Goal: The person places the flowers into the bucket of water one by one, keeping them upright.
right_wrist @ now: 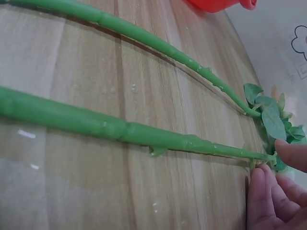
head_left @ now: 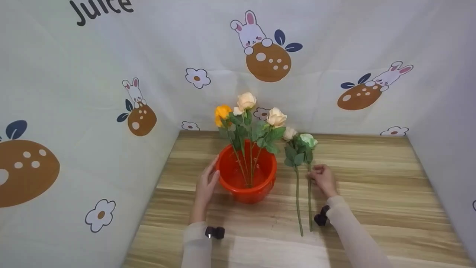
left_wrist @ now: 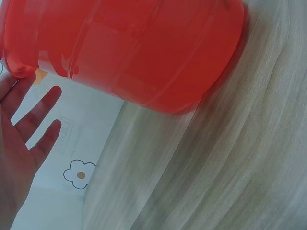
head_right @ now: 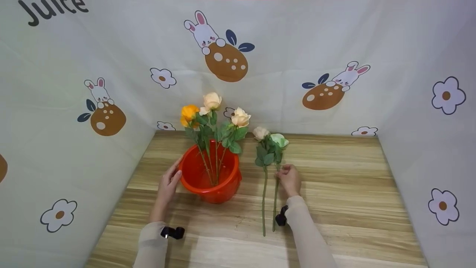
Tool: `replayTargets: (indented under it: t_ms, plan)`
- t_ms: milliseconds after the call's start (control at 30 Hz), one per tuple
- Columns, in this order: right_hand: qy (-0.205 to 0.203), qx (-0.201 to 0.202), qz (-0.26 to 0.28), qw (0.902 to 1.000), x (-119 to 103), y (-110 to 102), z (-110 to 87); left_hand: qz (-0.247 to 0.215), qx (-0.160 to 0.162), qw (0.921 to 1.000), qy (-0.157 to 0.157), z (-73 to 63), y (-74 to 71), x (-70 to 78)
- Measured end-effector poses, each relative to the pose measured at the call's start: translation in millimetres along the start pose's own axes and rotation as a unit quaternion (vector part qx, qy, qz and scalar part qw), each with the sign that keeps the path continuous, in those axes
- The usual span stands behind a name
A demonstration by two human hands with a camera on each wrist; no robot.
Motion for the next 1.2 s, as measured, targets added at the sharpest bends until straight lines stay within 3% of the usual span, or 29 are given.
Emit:
replayTargets:
  t_ms: [200, 500, 700, 933, 1200]
  plan:
    - [0.018, 0.005, -0.042, 0.999, -2.8, 1.6, 2.3, -0.02, 0.019, 0.9996, 0.006, 3.4, 7.1, -30.3]
    - [0.031, 0.005, -0.067, 0.9973, -3.5, 0.2, 4.8, -0.021, 0.018, 0.9996, 0.004, 3.8, 8.1, -37.9]
    - [0.027, -0.01, -0.025, 0.9993, -3.2, -1.4, 3.4, -0.012, 0.019, 0.9997, 0.005, 2.8, 6.9, -30.8]
    - [0.017, -0.032, 0.032, 0.9988, -3.4, -2.9, 2.3, -0.007, 0.0, 1.0, 0.001, -1.5, -0.2, 1.5]
    - [0.016, -0.042, 0.057, 0.9974, -3.7, -2.0, -0.4, -0.009, 0.004, 0.9997, 0.021, -0.2, 0.5, 1.4]
Point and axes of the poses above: each hand's wrist, its own z-axis towards the middle knuckle, its own y-axis out of the palm, x = y × z, the point moved 2 cm from there along z, towards the middle knuckle, and after that the axes turned 9 degrees about -x, right-handed, at the moved point
